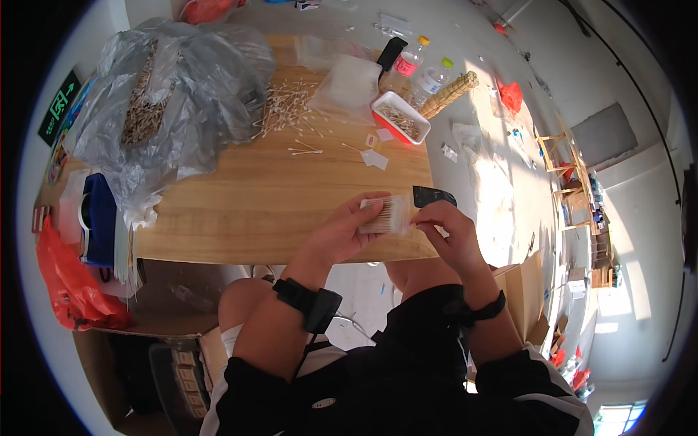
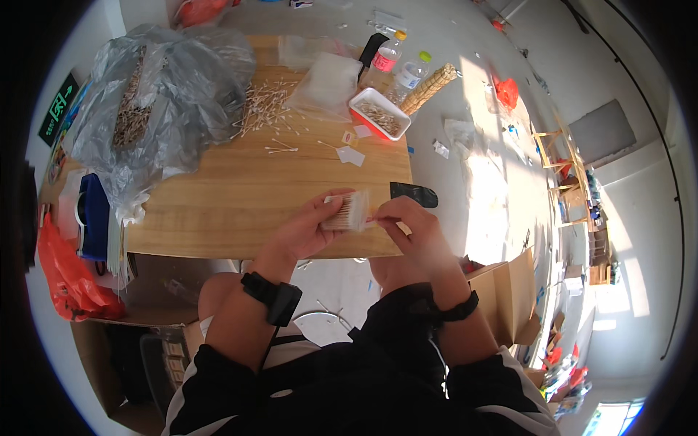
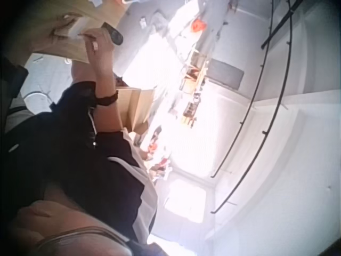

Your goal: Organizing and packaging cotton swabs into small plastic bags.

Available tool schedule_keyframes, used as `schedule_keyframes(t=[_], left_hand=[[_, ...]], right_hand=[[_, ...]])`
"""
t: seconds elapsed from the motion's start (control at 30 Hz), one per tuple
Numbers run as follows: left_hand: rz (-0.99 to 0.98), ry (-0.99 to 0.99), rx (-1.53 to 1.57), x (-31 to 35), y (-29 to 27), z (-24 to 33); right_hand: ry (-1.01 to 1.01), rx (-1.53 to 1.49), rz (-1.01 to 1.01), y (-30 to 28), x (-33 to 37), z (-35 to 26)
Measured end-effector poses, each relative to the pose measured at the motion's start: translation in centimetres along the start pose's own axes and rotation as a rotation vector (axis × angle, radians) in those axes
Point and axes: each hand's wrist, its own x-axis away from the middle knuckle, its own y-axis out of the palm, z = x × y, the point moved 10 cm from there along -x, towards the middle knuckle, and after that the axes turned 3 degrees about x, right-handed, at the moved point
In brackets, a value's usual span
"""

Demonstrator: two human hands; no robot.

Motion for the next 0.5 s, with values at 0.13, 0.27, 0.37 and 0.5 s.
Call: schedule_keyframes(t=[0.13,0.27,0.37,0.5], left_hand=[[0.138,0.133,-0.005,-0.2,-0.5,1.3],[0.209,0.232,-0.063,-0.6,-1.7,2.0],[0.21,0.249,-0.111,-0.8,-1.7,2.1],[0.197,0.287,-0.192,-0.7,-1.3,2.5]], right_hand=[[0.559,-0.608,0.253,1.9,2.0,6.6],[0.844,-0.898,0.133,5.9,3.2,8.2],[0.886,-0.944,0.146,6.6,3.1,8.5],[0.922,-0.938,0.194,6.2,2.6,8.2]])
